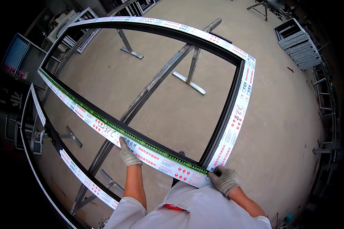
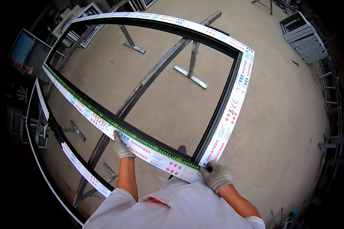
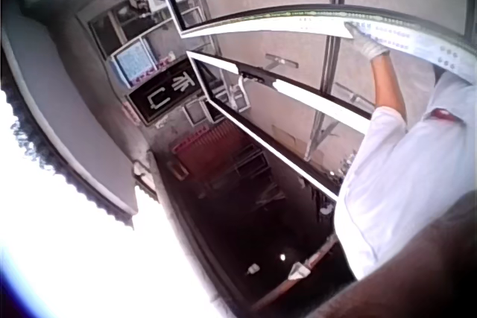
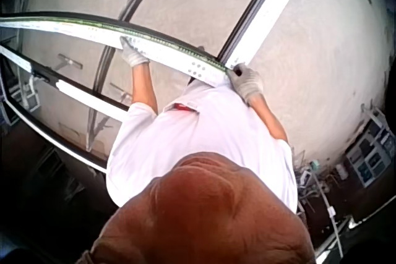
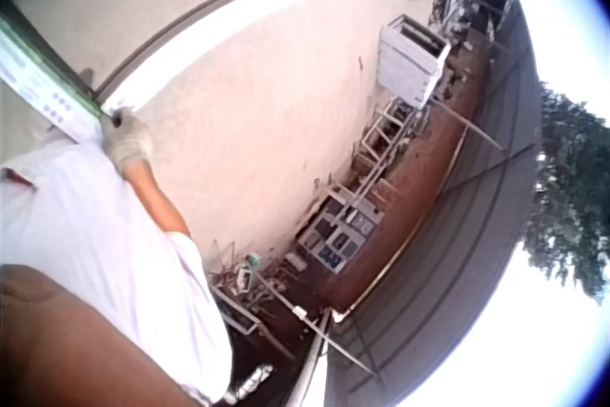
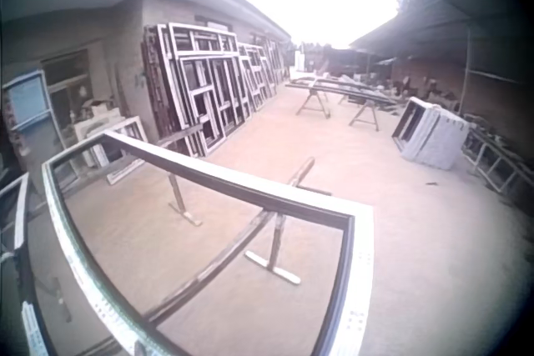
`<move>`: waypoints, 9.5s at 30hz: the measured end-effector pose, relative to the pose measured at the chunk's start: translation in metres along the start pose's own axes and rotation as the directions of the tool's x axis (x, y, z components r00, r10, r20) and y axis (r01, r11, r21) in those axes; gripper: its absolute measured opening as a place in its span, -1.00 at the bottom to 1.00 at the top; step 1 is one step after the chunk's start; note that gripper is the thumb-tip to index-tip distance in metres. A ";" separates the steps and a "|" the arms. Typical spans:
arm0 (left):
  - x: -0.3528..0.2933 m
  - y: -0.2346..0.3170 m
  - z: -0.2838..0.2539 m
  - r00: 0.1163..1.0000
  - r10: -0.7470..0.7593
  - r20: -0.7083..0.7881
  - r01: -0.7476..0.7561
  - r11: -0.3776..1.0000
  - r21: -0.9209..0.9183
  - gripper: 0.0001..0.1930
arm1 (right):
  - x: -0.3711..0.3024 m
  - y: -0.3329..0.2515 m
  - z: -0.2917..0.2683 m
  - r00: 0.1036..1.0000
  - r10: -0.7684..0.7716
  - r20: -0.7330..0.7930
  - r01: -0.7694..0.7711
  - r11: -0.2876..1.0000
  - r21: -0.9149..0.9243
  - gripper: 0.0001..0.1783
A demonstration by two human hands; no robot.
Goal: The person assembles a window frame by placing metal profiles on a stand and securing them. They then use a tape measure to measure the dimensions of the assembled frame multiple times to verify accuracy.
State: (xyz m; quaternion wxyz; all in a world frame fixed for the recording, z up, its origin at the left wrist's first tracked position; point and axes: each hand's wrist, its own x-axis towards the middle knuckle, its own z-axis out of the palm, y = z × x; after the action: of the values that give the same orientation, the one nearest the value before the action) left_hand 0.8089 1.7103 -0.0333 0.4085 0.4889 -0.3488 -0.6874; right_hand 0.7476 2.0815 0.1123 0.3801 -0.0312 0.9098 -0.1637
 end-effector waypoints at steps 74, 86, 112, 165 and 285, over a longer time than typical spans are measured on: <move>0.358 0.164 0.028 0.988 0.111 0.111 -0.155 0.798 0.582 -0.65 | 0.044 0.073 0.055 0.967 -0.108 -0.232 0.148 0.976 0.163 -0.76; 0.351 0.168 0.034 0.983 0.106 0.148 -0.171 0.814 0.555 -0.63 | 0.039 0.068 0.059 0.969 -0.058 -0.239 0.126 0.953 0.277 -0.76; 0.353 0.178 0.030 0.991 -0.011 0.134 -0.065 0.835 0.547 -0.65 | 0.044 0.074 0.074 0.899 -0.106 -0.425 0.167 0.980 0.109 -0.81; 0.389 0.206 0.022 0.960 -0.112 0.256 -0.201 0.358 0.912 -0.69 | 0.033 0.045 0.069 0.925 0.006 -0.381 0.071 0.980 0.187 -0.84; 0.472 0.222 0.020 0.950 -0.300 0.088 -0.004 0.272 0.962 -0.61 | 0.023 0.011 0.058 0.933 0.161 -0.322 -0.203 0.974 -0.102 -0.53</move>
State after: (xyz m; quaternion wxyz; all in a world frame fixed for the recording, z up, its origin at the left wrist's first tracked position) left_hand 0.7502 1.1915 -0.0153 -0.0791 0.5736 -0.6903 -0.4339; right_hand 0.7731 2.0719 0.0548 0.2423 0.0542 0.9662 -0.0691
